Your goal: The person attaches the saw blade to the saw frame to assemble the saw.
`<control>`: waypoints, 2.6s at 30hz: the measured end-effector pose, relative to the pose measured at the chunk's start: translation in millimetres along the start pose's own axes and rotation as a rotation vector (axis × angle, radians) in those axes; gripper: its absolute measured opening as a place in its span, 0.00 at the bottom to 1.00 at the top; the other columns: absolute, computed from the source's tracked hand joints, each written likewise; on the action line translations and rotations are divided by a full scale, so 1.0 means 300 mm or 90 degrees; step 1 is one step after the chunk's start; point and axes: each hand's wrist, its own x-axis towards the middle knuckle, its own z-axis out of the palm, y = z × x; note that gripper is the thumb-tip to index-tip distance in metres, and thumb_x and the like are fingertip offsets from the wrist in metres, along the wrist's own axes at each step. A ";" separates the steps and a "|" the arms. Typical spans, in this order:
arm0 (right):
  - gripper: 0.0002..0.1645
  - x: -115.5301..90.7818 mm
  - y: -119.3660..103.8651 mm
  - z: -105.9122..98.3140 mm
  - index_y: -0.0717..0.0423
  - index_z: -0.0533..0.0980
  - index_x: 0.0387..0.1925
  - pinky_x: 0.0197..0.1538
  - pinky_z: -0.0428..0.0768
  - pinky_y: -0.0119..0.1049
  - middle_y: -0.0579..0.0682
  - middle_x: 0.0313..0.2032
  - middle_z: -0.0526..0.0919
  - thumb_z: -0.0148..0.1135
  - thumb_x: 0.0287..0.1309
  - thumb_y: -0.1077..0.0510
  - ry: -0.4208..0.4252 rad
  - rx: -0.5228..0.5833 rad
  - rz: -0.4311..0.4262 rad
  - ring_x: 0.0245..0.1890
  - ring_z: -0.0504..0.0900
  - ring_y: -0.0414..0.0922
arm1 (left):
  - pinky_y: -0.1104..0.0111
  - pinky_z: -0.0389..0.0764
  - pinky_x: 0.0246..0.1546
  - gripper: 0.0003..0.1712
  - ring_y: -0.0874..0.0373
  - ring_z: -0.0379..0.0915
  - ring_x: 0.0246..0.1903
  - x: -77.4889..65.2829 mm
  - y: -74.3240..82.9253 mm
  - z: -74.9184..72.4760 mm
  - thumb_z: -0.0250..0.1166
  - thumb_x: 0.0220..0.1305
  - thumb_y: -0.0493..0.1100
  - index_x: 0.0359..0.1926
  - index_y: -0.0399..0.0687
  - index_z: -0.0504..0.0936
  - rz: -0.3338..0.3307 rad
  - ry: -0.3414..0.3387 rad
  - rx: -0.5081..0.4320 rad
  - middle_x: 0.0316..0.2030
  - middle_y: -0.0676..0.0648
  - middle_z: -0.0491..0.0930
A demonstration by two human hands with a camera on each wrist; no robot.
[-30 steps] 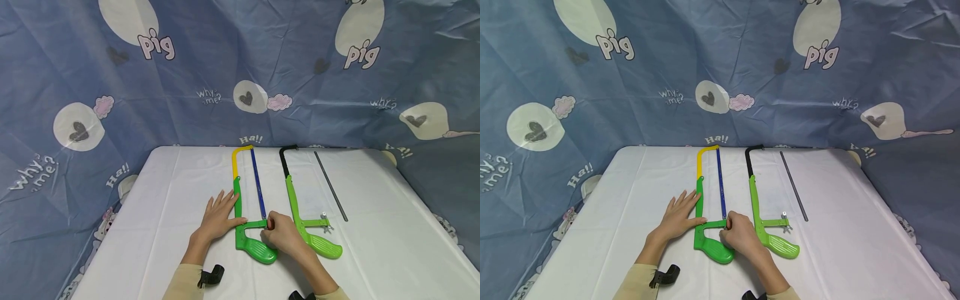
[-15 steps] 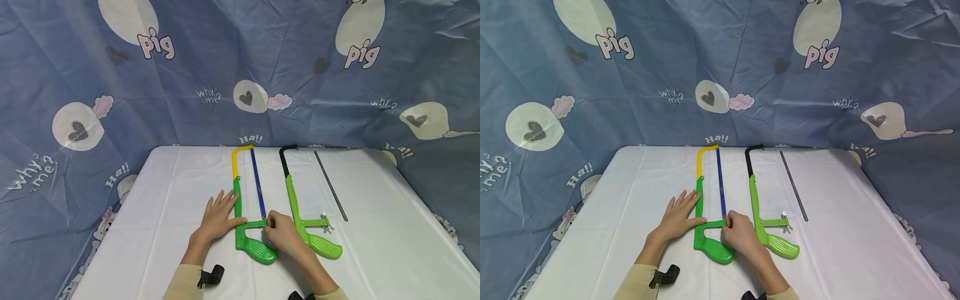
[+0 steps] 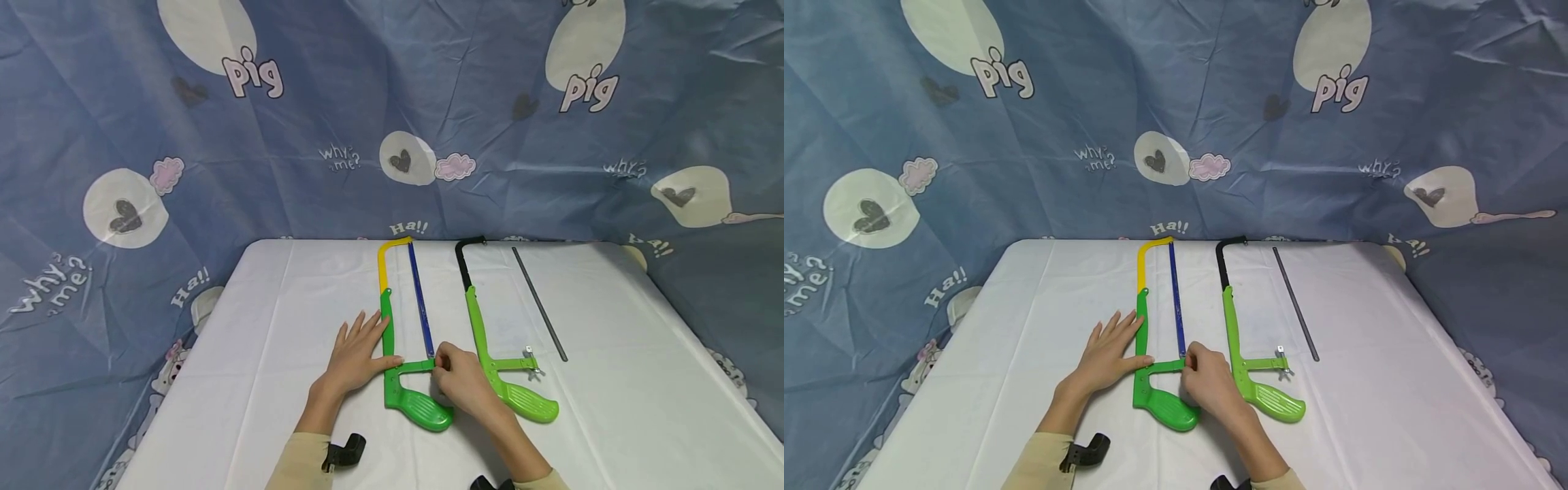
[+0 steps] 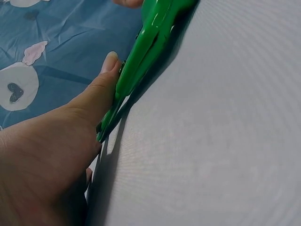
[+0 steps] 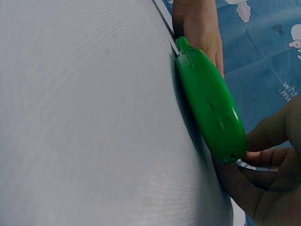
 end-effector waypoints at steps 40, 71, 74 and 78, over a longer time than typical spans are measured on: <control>0.11 -0.009 -0.006 0.004 0.52 0.71 0.27 0.23 0.67 0.30 0.43 0.20 0.72 0.67 0.51 0.65 -0.012 -0.076 -0.055 0.21 0.69 0.39 | 0.44 0.33 0.77 0.53 0.45 0.35 0.80 -0.009 0.008 -0.003 0.62 0.58 0.72 0.77 0.57 0.56 0.001 0.003 -0.006 0.78 0.50 0.52; 0.08 -0.016 -0.068 0.038 0.58 0.79 0.30 0.26 0.73 0.34 0.50 0.25 0.77 0.70 0.46 0.69 0.091 -0.407 -0.258 0.24 0.73 0.43 | 0.43 0.33 0.77 0.53 0.46 0.35 0.80 -0.010 0.013 -0.011 0.61 0.57 0.74 0.77 0.58 0.56 0.003 0.003 0.000 0.78 0.50 0.52; 0.09 -0.016 -0.069 0.040 0.58 0.80 0.31 0.26 0.73 0.33 0.49 0.25 0.77 0.72 0.46 0.67 0.092 -0.410 -0.254 0.24 0.74 0.42 | 0.43 0.34 0.77 0.53 0.46 0.35 0.80 -0.008 0.012 -0.009 0.61 0.57 0.74 0.77 0.58 0.57 0.000 0.003 0.003 0.78 0.50 0.52; 0.08 -0.014 -0.070 0.042 0.58 0.79 0.29 0.25 0.72 0.33 0.49 0.24 0.76 0.72 0.46 0.67 0.097 -0.410 -0.251 0.22 0.73 0.42 | 0.44 0.34 0.77 0.53 0.46 0.35 0.80 -0.009 0.013 -0.010 0.62 0.57 0.74 0.77 0.58 0.57 -0.006 -0.003 0.003 0.78 0.50 0.52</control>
